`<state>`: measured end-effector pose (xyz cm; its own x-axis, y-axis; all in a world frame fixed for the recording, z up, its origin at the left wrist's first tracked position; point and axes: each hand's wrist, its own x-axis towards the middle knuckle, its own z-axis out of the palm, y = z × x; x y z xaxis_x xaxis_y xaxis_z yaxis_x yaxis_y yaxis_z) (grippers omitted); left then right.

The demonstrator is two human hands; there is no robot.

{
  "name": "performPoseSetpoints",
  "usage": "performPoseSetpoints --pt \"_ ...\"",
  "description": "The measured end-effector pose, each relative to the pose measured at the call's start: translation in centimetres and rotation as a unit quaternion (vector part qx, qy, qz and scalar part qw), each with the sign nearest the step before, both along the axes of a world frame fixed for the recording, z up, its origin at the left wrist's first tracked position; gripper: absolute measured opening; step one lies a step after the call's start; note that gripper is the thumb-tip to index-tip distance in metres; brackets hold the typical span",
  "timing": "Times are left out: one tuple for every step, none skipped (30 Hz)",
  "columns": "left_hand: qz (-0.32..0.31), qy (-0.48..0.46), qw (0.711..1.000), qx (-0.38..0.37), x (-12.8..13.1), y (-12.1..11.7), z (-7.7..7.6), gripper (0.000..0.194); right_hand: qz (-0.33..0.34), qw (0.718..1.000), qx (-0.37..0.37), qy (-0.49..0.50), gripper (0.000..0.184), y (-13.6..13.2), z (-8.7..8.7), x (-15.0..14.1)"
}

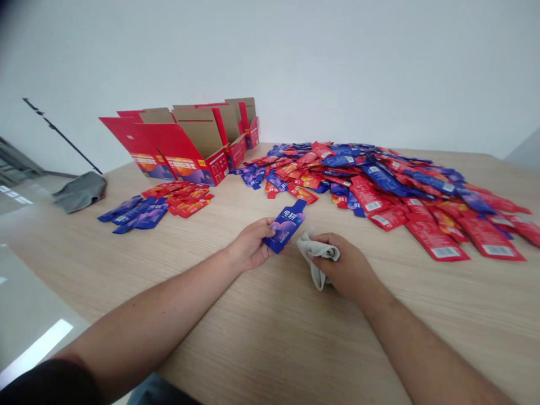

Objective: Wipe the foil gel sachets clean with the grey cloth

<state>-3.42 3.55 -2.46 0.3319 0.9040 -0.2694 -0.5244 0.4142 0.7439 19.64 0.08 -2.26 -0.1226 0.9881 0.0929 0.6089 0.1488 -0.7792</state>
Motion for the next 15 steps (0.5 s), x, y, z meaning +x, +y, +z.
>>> performPoseSetpoints --pt "-0.004 0.006 1.0 0.005 0.1 -0.1 -0.1 0.029 0.0 1.0 -0.001 0.003 0.034 0.0 0.1 -0.1" --pt "-0.006 0.012 1.0 0.007 0.1 -0.1 -0.1 0.029 -0.003 1.0 -0.005 0.006 0.034 -0.1 0.2 -0.1" --pt "-0.007 0.017 1.0 0.008 0.2 -0.2 -0.1 0.028 -0.008 1.0 -0.007 0.006 0.034 -0.1 0.3 -0.1" --pt "-0.006 0.02 1.0 0.007 0.2 -0.3 -0.1 0.026 -0.015 1.0 -0.006 0.005 0.034 -0.1 0.4 -0.1" --pt "-0.003 0.024 1.0 0.006 0.3 -0.4 0.0 0.024 -0.025 1.0 -0.001 0.004 0.032 -0.1 0.5 -0.1" --pt "0.0 0.026 1.0 0.003 0.4 -0.6 0.2 0.024 -0.037 0.999 0.005 0.004 0.031 -0.1 0.7 -0.1" --pt "0.002 0.028 1.0 0.0 0.5 -0.8 0.4 0.025 -0.052 0.999 0.013 0.006 0.03 -0.1 0.9 0.0" --pt "0.003 0.031 0.999 -0.004 0.6 -1.1 0.6 0.026 -0.067 0.997 0.023 0.008 0.029 -0.1 1.1 0.0" --pt "-0.009 0.033 0.999 -0.012 0.7 -1.4 0.8 0.03 -0.082 0.996 0.037 0.011 0.029 -0.1 1.4 0.0" --pt "-0.02 0.03 0.999 -0.019 0.8 -1.7 1.1 0.035 -0.094 0.994 0.055 0.013 0.029 -0.1 1.6 0.1" --pt "-0.036 0.028 0.999 -0.026 1.0 -2.1 1.3 0.04 -0.104 0.992 0.077 0.012 0.028 -0.2 1.8 0.1" --pt "-0.056 0.023 0.998 -0.033 1.2 -2.5 1.5 0.045 -0.109 0.989 0.101 0.011 0.028 -0.3 1.9 0.1" --pt "-0.07 0.018 0.997 -0.038 1.4 -2.9 1.6 0.047 -0.11 0.986 0.127 0.008 0.028 -0.4 2.1 0.0" --pt "-0.083 0.015 0.996 -0.042 1.6 -3.2 1.7 0.048 -0.108 0.983 0.15 0.005 0.027 -0.6 2.2 0.0" --pt "-0.092 0.014 0.995 -0.046 1.7 -3.5 1.8 0.047 -0.102 0.98 0.17 0.001 0.027 -0.8 2.3 0.0"
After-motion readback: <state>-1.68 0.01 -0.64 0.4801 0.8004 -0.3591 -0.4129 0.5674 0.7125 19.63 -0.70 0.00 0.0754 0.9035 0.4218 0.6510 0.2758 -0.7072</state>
